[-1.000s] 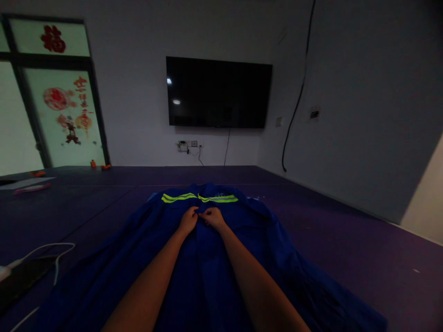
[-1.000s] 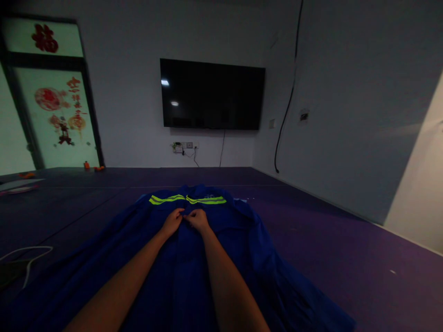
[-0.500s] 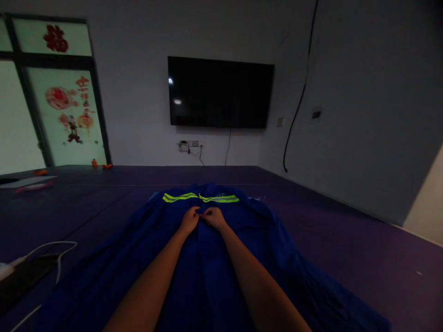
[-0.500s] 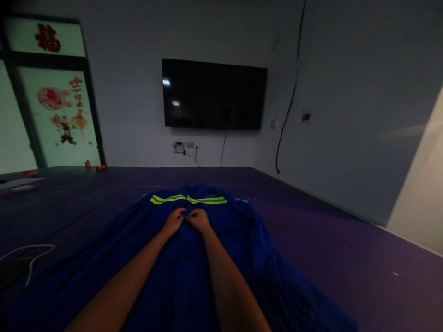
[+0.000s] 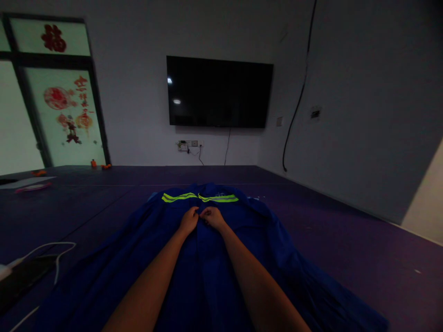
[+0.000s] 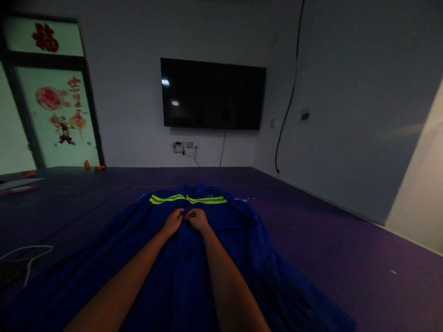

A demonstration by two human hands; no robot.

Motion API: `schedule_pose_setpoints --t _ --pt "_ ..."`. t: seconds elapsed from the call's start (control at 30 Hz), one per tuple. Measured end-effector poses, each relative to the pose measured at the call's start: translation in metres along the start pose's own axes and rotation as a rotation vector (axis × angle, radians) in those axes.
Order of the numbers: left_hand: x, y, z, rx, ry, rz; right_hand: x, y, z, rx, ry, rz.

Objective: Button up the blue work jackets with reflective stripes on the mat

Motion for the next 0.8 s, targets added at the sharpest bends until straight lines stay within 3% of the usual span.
schedule_pose_setpoints --t 0.8 --pt "0.0020 -0.0034 0.0014 -0.027 -0.015 0.000 0.0023 0.0017 0.0001 -0.021 0.018 -0.003"
Point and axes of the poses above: each hand's wrist, its own x-axis towards the middle knuckle, its own z-axis out of the palm, y = z × x, the point moved 7 cm from there along x, towards the middle knuckle, and after that the axes turned 12 degrees about -y, right-handed, at the moved point
